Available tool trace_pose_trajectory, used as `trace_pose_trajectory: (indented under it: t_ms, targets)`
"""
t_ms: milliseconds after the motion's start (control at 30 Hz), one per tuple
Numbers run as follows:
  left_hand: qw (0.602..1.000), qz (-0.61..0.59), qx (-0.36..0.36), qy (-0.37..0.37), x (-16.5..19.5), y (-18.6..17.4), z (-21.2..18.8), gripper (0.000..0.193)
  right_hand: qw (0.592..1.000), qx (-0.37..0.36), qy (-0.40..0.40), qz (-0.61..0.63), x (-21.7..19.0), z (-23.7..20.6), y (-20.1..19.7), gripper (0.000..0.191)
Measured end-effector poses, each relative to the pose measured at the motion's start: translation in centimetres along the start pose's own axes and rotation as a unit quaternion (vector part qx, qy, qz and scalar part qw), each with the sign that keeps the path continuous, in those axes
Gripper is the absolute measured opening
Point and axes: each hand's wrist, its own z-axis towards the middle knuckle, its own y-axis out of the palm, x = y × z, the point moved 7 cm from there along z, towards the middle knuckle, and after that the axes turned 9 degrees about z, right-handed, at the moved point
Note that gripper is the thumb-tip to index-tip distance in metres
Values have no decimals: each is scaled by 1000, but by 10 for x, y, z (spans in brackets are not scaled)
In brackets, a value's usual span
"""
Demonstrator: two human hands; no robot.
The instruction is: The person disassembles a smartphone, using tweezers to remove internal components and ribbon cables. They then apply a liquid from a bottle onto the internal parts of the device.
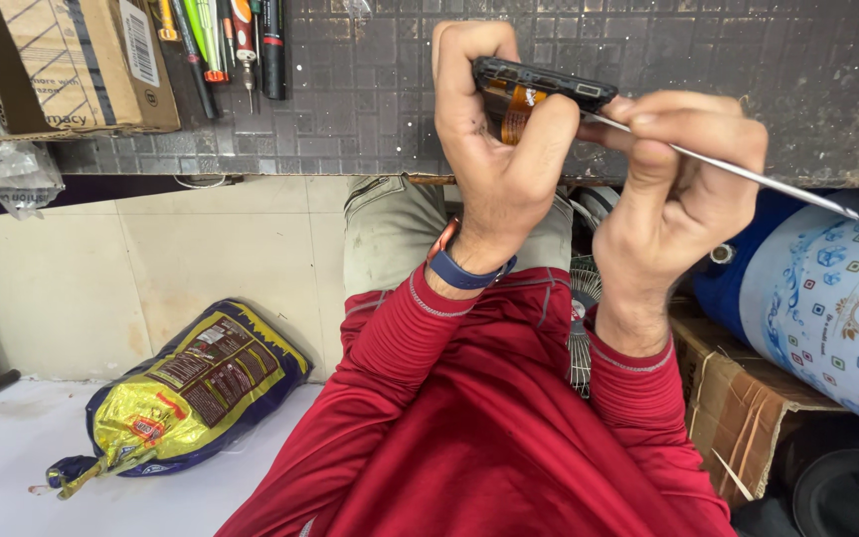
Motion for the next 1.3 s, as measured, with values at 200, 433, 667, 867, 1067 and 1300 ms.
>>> trace_pose_trajectory:
  t_ms: [200,433,667,867,1067,1300]
  targets:
    - [1000,-10,0,-21,-3,4,2,23,996,52,-66,2,-5,-6,-2,32]
    - [1000,-7,5,-14,0,4,2,23,990,68,-114,-45,-4,-14,7,31]
    - [1000,-8,14,-17,-2,3,2,22,972,58,-185,-135,3,-23,13,25]
    - [1000,12,18,8,-5,-1,3,22,967,118,-216,-62,15,-31,14,25]
    - [1000,7,16,-4,-6,-1,5,22,955,86,-247,-141,5,-24,23,23]
    - [1000,15,16,-1,-5,-2,5,23,945,63,-278,-159,-2,-20,22,22]
